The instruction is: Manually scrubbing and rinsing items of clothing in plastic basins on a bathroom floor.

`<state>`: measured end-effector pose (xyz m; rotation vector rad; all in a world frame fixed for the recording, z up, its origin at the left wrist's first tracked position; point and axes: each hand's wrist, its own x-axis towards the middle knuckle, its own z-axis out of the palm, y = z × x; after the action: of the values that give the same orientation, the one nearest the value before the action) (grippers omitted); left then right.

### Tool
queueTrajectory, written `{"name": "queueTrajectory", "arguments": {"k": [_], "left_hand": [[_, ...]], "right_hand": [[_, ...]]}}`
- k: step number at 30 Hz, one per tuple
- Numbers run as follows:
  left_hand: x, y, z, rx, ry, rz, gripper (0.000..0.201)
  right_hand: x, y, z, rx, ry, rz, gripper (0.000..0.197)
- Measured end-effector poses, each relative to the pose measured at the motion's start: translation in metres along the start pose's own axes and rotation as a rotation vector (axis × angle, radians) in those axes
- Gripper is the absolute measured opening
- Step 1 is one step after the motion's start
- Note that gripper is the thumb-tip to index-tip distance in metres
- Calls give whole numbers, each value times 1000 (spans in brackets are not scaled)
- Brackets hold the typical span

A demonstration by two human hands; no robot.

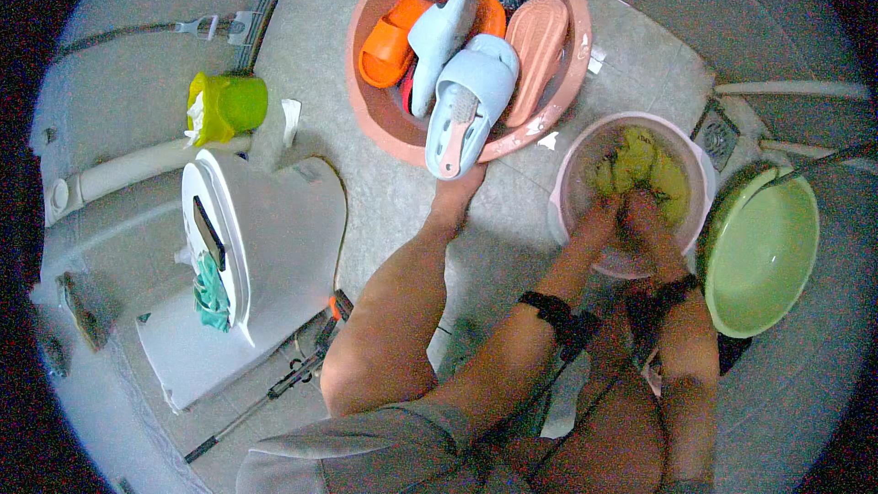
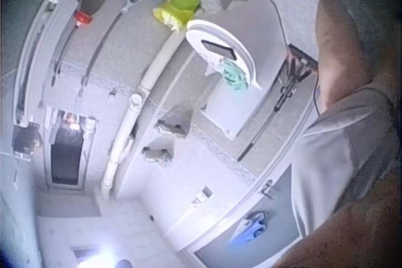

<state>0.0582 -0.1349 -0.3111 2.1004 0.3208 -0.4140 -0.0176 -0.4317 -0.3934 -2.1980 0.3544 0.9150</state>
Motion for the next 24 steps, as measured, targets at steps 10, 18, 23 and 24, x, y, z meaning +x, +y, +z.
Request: {"name": "queueTrajectory", "arguments": {"k": [10,18,23,24], "left_hand": [[5,40,-15,13,8,93,34],[34,-30,-26,55,-23,124,43],[-13,45,75,-243,-106,-233,54],[-21,44,123,-283,-157,-328,59]], "right_hand": [[-97,-76,-65,229,126,-202,43],[-80,-71,-49,389,318,-171,37],[-54,-49,-49,290,304,42,39],[-50,-56,-51,284,241,115,39]]}}
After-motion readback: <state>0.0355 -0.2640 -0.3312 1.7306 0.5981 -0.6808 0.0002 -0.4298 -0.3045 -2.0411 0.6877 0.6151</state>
